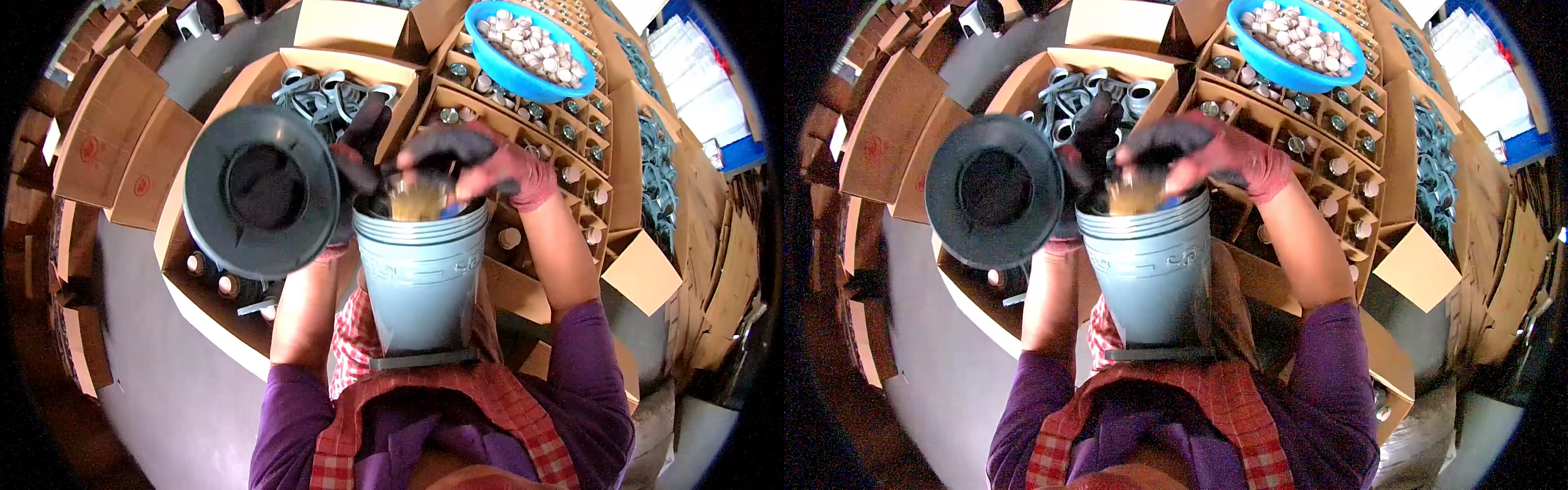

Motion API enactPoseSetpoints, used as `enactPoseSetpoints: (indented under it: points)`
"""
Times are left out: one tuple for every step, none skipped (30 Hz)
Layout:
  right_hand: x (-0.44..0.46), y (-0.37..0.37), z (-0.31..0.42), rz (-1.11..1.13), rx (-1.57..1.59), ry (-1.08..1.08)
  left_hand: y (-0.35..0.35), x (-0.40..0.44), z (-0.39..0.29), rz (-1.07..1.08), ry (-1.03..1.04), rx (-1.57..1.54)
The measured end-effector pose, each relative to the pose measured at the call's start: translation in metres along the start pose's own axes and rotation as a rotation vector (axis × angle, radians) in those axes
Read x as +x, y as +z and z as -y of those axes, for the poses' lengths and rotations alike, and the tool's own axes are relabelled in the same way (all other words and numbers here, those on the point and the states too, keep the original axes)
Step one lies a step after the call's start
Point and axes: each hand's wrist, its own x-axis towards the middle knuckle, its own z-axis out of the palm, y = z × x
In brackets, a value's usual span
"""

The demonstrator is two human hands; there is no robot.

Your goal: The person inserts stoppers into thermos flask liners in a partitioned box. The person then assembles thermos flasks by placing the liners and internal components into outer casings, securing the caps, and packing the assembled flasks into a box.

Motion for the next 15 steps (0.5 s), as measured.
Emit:
enactPoseSetpoints:
  points:
    - [0.001, 0.006, 0.003, 0.129, -0.111, 0.022, 0.0, 0.006, -0.002, 0.023, 0.009, -0.018]
    - [-0.003, 0.015, 0.002, 0.06, -0.21, 0.092, -0.001, 0.014, -0.003, 0.053, 0.008, -0.063]
    - [-0.002, 0.017, 0.009, 0.084, -0.321, 0.134, -0.003, 0.02, -0.007, 0.076, 0.0, -0.113]
    - [0.002, 0.019, 0.023, 0.109, -0.434, 0.174, -0.006, 0.024, -0.012, 0.049, -0.027, -0.212]
    - [0.004, 0.021, 0.031, 0.133, -0.548, 0.213, -0.01, 0.026, -0.021, -0.069, -0.075, -0.296]
    - [0.006, 0.022, 0.03, 0.148, -0.566, 0.173, -0.011, 0.026, -0.031, -0.001, -0.044, -0.635]
    - [0.005, 0.022, 0.028, 0.128, -0.52, 0.125, -0.007, 0.027, -0.034, -0.241, 0.086, -0.31]
    - [0.005, 0.02, 0.027, 0.107, -0.478, 0.075, -0.006, 0.027, -0.034, -0.326, 0.198, -0.022]
    - [0.004, 0.019, 0.024, 0.088, -0.432, 0.027, -0.006, 0.026, -0.034, -0.408, 0.306, 0.268]
    - [-0.001, 0.02, 0.02, -0.065, -0.208, 0.069, -0.007, 0.02, -0.033, -0.364, 0.401, 0.278]
    - [-0.007, 0.022, 0.014, -0.215, 0.017, 0.111, -0.008, 0.01, -0.036, -0.331, 0.392, 0.383]
    - [-0.012, 0.026, 0.001, -0.512, 0.083, -0.023, -0.01, 0.001, -0.033, -0.247, 0.457, 0.553]
    - [-0.021, 0.022, -0.016, -0.695, 0.26, -0.005, -0.013, -0.006, -0.028, -0.16, 0.52, 0.722]
    - [-0.021, 0.026, -0.021, -0.726, 0.379, -0.088, -0.002, -0.004, -0.027, -0.059, 0.511, 0.757]
    - [-0.02, 0.032, -0.026, -0.757, 0.498, -0.173, 0.008, -0.001, -0.026, 0.044, 0.502, 0.788]
